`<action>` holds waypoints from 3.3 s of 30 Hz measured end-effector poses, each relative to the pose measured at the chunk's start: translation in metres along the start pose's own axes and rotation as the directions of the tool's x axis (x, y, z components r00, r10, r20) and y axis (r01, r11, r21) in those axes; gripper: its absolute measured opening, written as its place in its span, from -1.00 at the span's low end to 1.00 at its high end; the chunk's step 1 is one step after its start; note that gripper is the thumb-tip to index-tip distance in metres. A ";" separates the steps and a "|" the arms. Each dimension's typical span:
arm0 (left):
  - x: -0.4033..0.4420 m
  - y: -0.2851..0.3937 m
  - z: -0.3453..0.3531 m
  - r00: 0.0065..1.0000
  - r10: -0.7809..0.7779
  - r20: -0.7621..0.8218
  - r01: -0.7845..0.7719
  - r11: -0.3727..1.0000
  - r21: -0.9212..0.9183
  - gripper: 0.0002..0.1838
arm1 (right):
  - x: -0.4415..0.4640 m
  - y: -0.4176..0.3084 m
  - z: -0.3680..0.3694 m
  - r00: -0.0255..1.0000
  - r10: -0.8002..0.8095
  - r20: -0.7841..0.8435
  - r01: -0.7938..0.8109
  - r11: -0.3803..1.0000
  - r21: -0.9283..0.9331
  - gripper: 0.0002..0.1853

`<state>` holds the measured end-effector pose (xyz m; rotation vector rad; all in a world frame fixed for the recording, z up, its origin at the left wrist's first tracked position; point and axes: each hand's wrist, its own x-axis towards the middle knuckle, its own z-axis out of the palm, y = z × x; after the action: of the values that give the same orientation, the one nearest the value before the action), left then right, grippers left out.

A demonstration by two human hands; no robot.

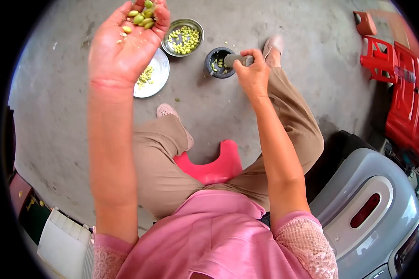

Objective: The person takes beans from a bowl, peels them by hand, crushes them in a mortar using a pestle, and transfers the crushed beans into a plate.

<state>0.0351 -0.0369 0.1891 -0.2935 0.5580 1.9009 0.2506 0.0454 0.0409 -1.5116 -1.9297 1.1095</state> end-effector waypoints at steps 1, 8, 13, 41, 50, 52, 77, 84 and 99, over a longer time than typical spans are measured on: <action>-0.001 0.000 0.000 1.000 -0.007 0.018 0.007 1.000 -0.013 -0.83 | -0.005 -0.010 -0.006 0.997 -0.060 -0.038 0.059 0.998 -0.031 -0.75; -0.001 -0.001 0.014 0.991 -0.092 0.099 0.094 0.995 -0.019 -0.82 | -0.003 0.043 0.050 0.970 -0.236 -0.055 0.229 0.968 -0.106 -0.74; 0.008 -0.002 0.002 0.988 -0.105 0.109 0.111 0.993 -0.046 -0.83 | -0.001 0.028 0.031 1.000 0.005 0.019 -0.003 0.994 -0.106 -0.75; 0.010 0.000 0.001 0.990 -0.125 0.059 0.127 0.992 -0.026 -0.88 | 0.008 0.046 0.055 0.993 0.120 -0.008 -0.120 0.991 0.060 -0.77; 0.003 0.001 0.007 0.990 -0.118 0.079 0.119 0.993 -0.014 -0.87 | 0.003 0.022 0.022 0.985 0.170 -0.005 -0.167 0.970 0.178 -0.77; 0.004 0.000 0.008 0.987 -0.126 0.096 0.128 0.992 -0.014 -0.87 | 0.005 0.038 0.043 0.989 0.151 0.008 -0.151 0.984 0.091 -0.77; 0.002 -0.019 0.005 0.996 -0.079 -0.049 0.084 0.988 0.126 -0.82 | 0.004 -0.003 0.003 0.996 0.085 -0.036 -0.078 0.981 0.176 -0.74; 0.012 -0.026 -0.013 0.978 -0.209 0.011 0.202 0.956 0.211 -0.78 | 0.000 0.035 0.045 0.996 -0.032 -0.078 0.028 0.998 -0.056 -0.75; 0.016 -0.062 -0.016 0.972 -0.156 -0.176 0.202 0.938 0.282 -0.77 | 0.007 0.032 0.033 0.991 0.137 0.000 -0.137 0.990 0.032 -0.77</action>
<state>0.0850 -0.0136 0.1532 -0.2824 0.8804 1.5994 0.2429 0.0441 -0.0048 -1.6475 -1.8206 1.1906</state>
